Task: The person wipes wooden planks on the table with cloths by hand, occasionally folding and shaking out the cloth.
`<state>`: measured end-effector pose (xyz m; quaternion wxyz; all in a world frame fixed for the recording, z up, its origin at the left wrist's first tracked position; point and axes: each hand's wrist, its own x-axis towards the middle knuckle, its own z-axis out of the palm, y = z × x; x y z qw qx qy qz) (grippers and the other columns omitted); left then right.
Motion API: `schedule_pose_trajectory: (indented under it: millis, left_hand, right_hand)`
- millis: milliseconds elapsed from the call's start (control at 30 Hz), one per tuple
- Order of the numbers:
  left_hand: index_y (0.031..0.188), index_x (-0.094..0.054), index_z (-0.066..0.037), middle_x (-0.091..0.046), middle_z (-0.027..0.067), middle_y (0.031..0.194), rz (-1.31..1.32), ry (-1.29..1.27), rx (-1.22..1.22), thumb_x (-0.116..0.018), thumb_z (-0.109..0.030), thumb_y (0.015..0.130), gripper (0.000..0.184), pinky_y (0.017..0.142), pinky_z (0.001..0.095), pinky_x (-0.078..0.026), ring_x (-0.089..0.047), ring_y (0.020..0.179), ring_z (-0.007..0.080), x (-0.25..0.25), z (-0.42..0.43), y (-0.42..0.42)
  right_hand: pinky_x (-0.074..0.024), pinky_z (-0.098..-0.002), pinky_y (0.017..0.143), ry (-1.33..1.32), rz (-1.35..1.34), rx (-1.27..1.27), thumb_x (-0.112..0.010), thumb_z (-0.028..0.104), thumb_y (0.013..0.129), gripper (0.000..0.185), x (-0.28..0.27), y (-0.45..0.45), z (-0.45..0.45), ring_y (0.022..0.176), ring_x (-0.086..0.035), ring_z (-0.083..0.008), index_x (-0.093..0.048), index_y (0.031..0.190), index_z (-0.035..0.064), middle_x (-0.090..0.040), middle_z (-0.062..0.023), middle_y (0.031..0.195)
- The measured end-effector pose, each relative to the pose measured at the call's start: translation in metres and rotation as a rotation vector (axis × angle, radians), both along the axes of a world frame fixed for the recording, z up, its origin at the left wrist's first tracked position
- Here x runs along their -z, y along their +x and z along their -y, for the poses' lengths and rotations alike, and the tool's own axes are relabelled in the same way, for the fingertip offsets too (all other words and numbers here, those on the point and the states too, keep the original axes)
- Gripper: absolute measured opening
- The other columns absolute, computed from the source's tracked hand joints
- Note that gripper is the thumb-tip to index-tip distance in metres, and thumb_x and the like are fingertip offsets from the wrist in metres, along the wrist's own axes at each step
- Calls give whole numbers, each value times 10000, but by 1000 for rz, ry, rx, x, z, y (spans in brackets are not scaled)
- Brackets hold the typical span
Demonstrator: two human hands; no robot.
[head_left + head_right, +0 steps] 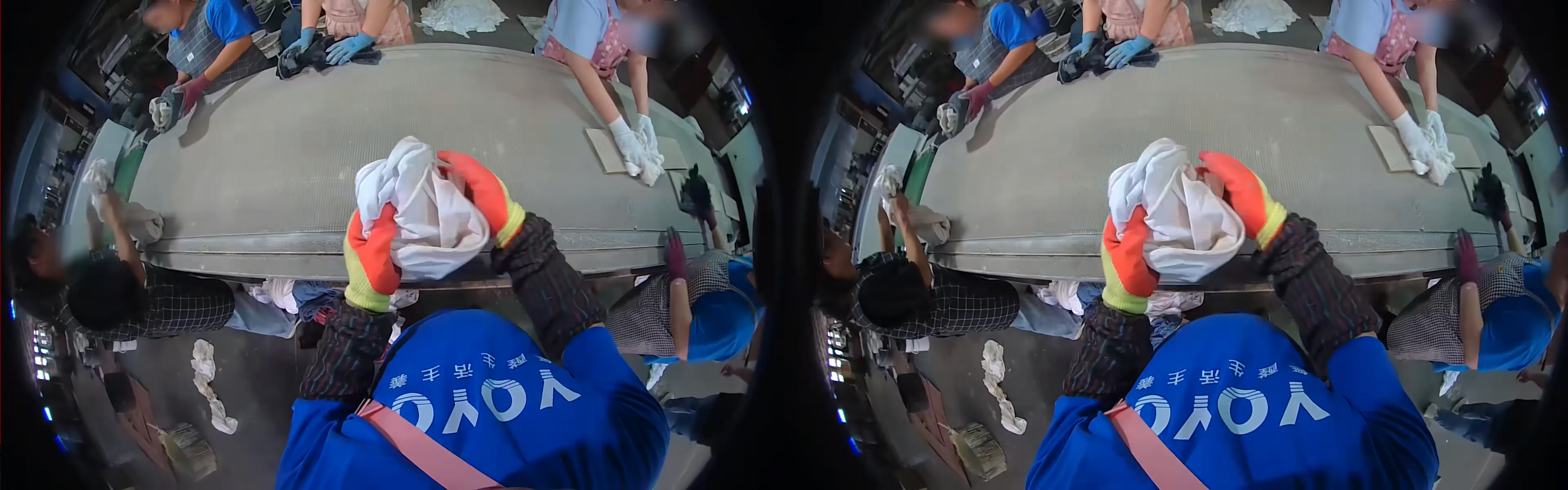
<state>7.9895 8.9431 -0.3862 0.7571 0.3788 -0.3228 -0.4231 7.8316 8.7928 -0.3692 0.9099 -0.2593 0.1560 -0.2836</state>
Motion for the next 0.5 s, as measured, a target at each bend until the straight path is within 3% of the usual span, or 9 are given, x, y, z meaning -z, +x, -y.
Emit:
schedule_pose_trajectory:
  millis: [67,133,200,300,467,500]
  left_hand:
    - [1411,-600,17,-680,88,1316,200,76,-175,-626,-213,1060,420,1016,334,-515,-649,1190,171,-6,0,-10]
    - [1400,-611,24,-683,90,1314,298,113,-269,-618,-182,1058,399,1026,334,-509,-647,1193,171,-8,2,-24]
    - [1402,-614,30,-686,88,1310,292,138,-112,-617,-152,1050,396,1022,329,-503,-646,1171,164,0,0,-45]
    - [1399,-621,33,-692,88,1298,251,169,-21,-619,-133,1043,393,1013,326,-500,-647,1148,156,3,0,-59]
    - [1366,-652,31,-708,90,1246,182,190,-57,-627,-144,1043,369,988,333,-509,-651,1111,148,-6,-14,-51]
    - [1354,-662,30,-712,91,1230,197,190,-61,-628,-153,1047,360,983,338,-513,-652,1103,148,-6,-19,-49]
  right_hand:
    - [-536,-400,1034,-26,-86,-29,-538,439,1095,509,1,-19,-4,1166,-681,-255,-606,1412,46,-713,-158,1284]
    - [-529,-380,1036,-242,-58,21,-570,396,1084,471,19,-32,-1,1177,-675,-240,-619,1396,47,-723,-154,1262]
    - [-525,-370,1037,-330,-46,63,-587,375,1079,452,20,-43,-3,1182,-673,-232,-626,1389,48,-728,-153,1251]
    - [-521,-331,1013,-728,-332,84,-637,267,1049,407,21,-41,-6,1185,-662,-192,-632,1372,20,-727,-120,1250]
    - [-528,-320,983,-593,-206,165,-665,164,1010,366,15,-69,-9,1145,-672,-174,-649,1335,-5,-728,-97,1223]
    - [-532,-318,972,-449,-171,180,-663,157,1007,357,18,-72,-5,1121,-677,-169,-653,1322,-11,-729,-95,1211]
